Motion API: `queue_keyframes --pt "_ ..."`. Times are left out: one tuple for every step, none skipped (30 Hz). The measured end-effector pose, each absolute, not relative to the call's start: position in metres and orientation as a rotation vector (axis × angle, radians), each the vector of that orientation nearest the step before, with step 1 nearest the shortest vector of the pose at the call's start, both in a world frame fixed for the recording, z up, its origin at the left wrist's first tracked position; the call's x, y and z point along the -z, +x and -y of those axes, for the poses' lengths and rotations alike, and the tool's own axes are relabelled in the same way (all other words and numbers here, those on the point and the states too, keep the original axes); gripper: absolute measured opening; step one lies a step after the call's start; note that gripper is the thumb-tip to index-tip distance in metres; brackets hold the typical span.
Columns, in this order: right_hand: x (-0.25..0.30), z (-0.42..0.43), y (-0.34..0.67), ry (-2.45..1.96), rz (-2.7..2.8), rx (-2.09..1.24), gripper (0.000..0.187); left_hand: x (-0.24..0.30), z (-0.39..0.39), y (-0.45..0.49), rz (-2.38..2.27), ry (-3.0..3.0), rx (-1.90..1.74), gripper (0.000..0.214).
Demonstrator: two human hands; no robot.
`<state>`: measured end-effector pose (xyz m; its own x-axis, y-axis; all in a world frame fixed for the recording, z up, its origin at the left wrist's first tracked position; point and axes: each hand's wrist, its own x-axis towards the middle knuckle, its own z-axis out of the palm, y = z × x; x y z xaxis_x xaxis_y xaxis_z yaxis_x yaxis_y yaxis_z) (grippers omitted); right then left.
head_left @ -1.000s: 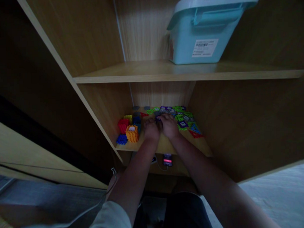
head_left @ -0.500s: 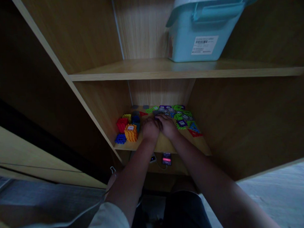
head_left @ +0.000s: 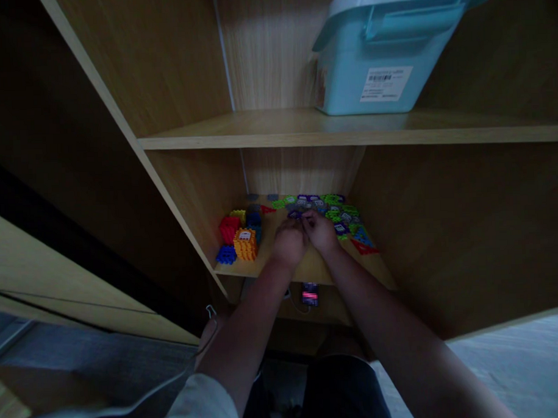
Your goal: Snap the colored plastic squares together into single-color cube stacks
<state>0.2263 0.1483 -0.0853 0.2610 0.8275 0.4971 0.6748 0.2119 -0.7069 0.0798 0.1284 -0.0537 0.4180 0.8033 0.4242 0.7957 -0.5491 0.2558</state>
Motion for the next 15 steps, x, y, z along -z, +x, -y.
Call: queue_keyframes --pt "0.086 -0.149 0.227 -1.511 1.475 -0.192 0.019 0.055 -0.127 0.081 -1.469 2.644 -0.784 0.026" --pt "0.086 -0.15 0.227 -1.511 1.489 -0.19 0.02 0.055 -0.126 0.081 -1.467 2.648 -0.771 0.027" --pt "0.087 -0.151 0.228 -1.512 1.504 -0.186 0.021 0.055 -0.125 0.081 -1.476 2.645 -0.759 0.028" --pt "0.087 -0.151 0.228 -1.51 1.521 -0.187 0.022 0.054 -0.124 0.081 -1.495 2.637 -0.749 0.028" --pt "0.087 -0.151 0.228 -1.503 1.542 -0.193 0.021 0.054 -0.123 0.08 -1.521 2.626 -0.74 0.027" --pt "0.087 -0.15 0.227 -1.49 1.564 -0.206 0.02 0.053 -0.122 0.078 -1.548 2.614 -0.73 0.027" --pt "0.087 -0.15 0.227 -1.474 1.582 -0.225 0.019 0.052 -0.122 0.077 -1.577 2.602 -0.717 0.026" --pt "0.087 -0.149 0.226 -1.459 1.594 -0.248 0.019 0.051 -0.122 0.075 -1.605 2.59 -0.7 0.025" --pt "0.087 -0.148 0.225 -1.452 1.598 -0.273 0.02 0.05 -0.123 0.073 -1.632 2.579 -0.679 0.025" --pt "0.086 -0.146 0.224 -1.455 1.595 -0.287 0.022 0.049 -0.123 0.072 -1.658 2.567 -0.655 0.025" --pt "0.085 -0.145 0.223 -1.469 1.587 -0.281 0.024 0.048 -0.124 0.07 -1.683 2.556 -0.629 0.026" --pt "0.084 -0.144 0.222 -1.491 1.581 -0.253 0.026 0.048 -0.124 0.07 -1.709 2.543 -0.606 0.028" --pt "0.082 -0.143 0.222 -1.517 1.58 -0.204 0.028 0.048 -0.124 0.069 -1.737 2.529 -0.586 0.03" --pt "0.081 -0.142 0.221 -1.54 1.587 -0.139 0.028 0.048 -0.124 0.069 -1.765 2.513 -0.572 0.033" --pt "0.08 -0.141 0.22 -1.557 1.601 -0.064 0.027 0.048 -0.124 0.069 -1.794 2.496 -0.563 0.035"
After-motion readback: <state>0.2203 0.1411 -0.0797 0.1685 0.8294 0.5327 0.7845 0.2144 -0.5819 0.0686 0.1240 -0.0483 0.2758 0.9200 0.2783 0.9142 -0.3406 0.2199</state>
